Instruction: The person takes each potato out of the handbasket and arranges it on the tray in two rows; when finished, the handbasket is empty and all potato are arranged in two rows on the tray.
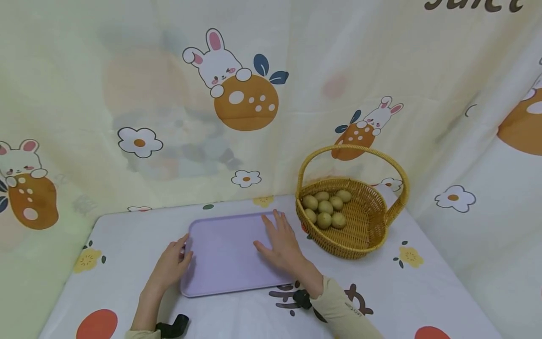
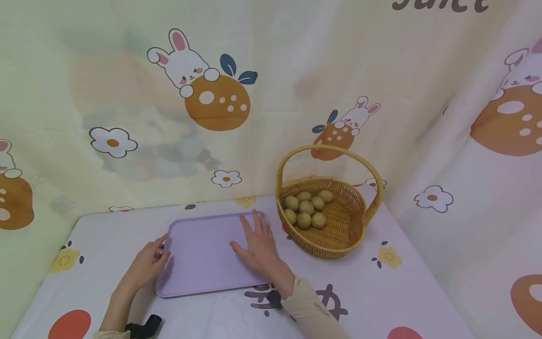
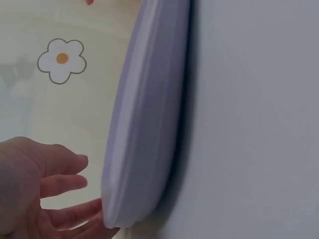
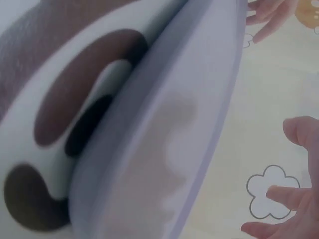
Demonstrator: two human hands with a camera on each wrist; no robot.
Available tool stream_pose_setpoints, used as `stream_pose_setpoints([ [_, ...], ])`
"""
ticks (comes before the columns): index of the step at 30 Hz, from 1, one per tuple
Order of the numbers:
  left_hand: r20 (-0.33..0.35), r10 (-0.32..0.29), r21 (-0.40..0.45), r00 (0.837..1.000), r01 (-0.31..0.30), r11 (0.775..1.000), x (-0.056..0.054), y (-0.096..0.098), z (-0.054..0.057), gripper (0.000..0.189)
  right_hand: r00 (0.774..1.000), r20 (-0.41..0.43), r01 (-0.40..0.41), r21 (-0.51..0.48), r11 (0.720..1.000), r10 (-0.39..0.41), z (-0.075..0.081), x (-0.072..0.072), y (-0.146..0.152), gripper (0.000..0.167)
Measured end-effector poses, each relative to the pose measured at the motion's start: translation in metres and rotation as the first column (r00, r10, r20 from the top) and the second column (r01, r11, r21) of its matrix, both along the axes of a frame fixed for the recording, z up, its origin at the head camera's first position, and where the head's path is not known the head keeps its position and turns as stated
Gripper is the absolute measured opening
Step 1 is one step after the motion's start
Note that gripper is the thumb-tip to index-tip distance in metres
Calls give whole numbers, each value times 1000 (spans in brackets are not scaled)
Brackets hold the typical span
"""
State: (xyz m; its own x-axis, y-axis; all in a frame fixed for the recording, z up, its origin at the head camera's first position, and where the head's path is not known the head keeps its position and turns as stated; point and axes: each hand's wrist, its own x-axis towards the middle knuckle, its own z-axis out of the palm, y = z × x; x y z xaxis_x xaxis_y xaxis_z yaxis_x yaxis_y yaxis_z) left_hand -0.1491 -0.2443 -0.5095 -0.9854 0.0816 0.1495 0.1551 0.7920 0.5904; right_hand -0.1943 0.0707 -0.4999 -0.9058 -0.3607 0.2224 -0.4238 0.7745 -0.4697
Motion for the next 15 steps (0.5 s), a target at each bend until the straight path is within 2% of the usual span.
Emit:
stream_pose_setpoints([
  [5,-9,9,18,1000,-9,1000,-3,-4,-7,56,999,-6,-32,-38,999,32,6,-2,3,70],
  [9,-36,-1,56,999,3,998,-5,-7,-12,56,998,47,-36,-53,998,39,13,-3,6,72],
  [12,-45,-8,78,999,11,997,-6,-9,-15,56,991,120,-40,-117,992,54,20,-4,10,73],
  [15,-44,-8,84,999,11,996,-7,-9,-17,56,983,167,-37,-221,975,75,29,-6,17,72],
])
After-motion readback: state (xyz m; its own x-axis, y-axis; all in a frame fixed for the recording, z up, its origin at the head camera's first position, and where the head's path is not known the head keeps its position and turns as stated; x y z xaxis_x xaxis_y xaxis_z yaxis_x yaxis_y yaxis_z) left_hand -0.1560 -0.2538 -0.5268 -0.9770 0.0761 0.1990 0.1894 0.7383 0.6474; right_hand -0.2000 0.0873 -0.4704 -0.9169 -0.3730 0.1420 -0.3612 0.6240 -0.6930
